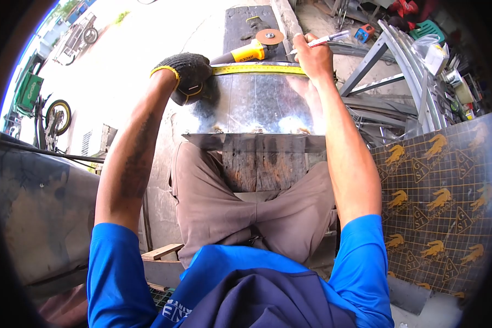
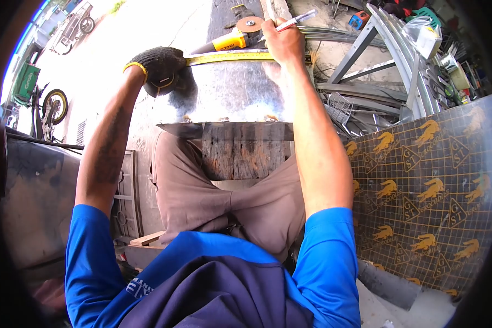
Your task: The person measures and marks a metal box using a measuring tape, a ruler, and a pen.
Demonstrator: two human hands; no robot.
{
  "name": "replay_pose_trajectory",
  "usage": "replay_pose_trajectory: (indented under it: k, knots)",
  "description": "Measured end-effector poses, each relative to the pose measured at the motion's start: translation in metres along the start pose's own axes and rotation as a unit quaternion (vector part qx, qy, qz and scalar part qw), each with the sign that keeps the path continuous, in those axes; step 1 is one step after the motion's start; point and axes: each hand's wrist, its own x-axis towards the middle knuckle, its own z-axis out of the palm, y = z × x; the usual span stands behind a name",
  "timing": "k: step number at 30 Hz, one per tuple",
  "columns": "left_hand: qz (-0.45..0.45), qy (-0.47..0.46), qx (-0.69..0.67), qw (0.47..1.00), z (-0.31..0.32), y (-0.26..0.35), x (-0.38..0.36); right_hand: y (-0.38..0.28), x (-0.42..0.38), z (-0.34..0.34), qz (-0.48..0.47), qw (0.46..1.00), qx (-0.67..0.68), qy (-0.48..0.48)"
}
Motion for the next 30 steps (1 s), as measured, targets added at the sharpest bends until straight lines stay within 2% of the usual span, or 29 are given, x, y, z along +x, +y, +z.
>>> replay_pose_trajectory:
  k: [2, 4, 6, 7, 8, 9, 10, 12, 14, 17, 21, 22, 24, 26, 28, 30]
  knots:
    - [0.039, 0.043, 0.053, 0.997, 0.000, 0.000, -0.004, -0.002, 0.000, -0.005, -0.022, 1.000, 0.008, 0.014]
    - [0.034, 0.061, 0.043, 0.997, 0.003, 0.000, -0.005, -0.015, -0.008, -0.013, -0.090, 0.989, 0.096, 0.070]
    - [-0.020, 0.068, -0.005, 0.998, 0.005, 0.003, -0.009, -0.035, -0.035, -0.037, -0.117, 0.973, 0.174, 0.095]
    - [-0.020, 0.068, -0.005, 0.997, 0.005, 0.005, -0.016, -0.039, -0.057, -0.050, -0.125, 0.966, 0.193, 0.122]
    - [-0.020, 0.126, -0.076, 0.989, 0.003, 0.010, -0.029, -0.043, -0.082, -0.063, -0.134, 0.957, 0.211, 0.149]
    - [-0.020, 0.184, -0.145, 0.972, 0.003, 0.013, -0.040, -0.042, -0.112, -0.076, -0.107, 0.952, 0.207, 0.199]
    - [-0.019, 0.185, -0.145, 0.972, 0.006, 0.013, -0.047, -0.037, -0.143, -0.086, -0.079, 0.944, 0.204, 0.248]
    - [-0.019, 0.255, -0.244, 0.935, 0.014, 0.010, -0.059, -0.022, -0.197, -0.094, -0.007, 0.924, 0.184, 0.336]
    - [-0.026, 0.247, -0.281, 0.927, 0.009, 0.017, -0.076, 0.004, -0.239, -0.093, 0.042, 0.920, 0.163, 0.353]
    - [0.014, 0.305, -0.282, 0.910, 0.014, 0.026, -0.086, 0.043, -0.282, -0.086, 0.091, 0.927, 0.118, 0.344]
    - [0.037, 0.255, -0.284, 0.924, 0.003, 0.047, -0.110, 0.046, -0.297, -0.079, 0.130, 0.927, 0.138, 0.325]
    - [0.076, 0.296, -0.260, 0.916, 0.007, 0.057, -0.116, 0.049, -0.297, -0.080, 0.130, 0.926, 0.138, 0.326]
    - [0.098, 0.259, -0.317, 0.907, 0.009, 0.079, -0.137, 0.059, -0.296, -0.081, 0.127, 0.942, 0.120, 0.286]
    - [0.177, 0.286, -0.303, 0.892, 0.031, 0.105, -0.156, 0.056, -0.295, -0.083, 0.124, 0.944, 0.124, 0.278]
    - [0.186, 0.153, -0.403, 0.883, 0.059, 0.129, -0.166, 0.054, -0.298, -0.085, 0.156, 0.951, 0.124, 0.238]
    - [0.223, 0.158, -0.313, 0.910, 0.093, 0.151, -0.158, 0.060, -0.294, -0.079, 0.138, 0.951, 0.123, 0.248]
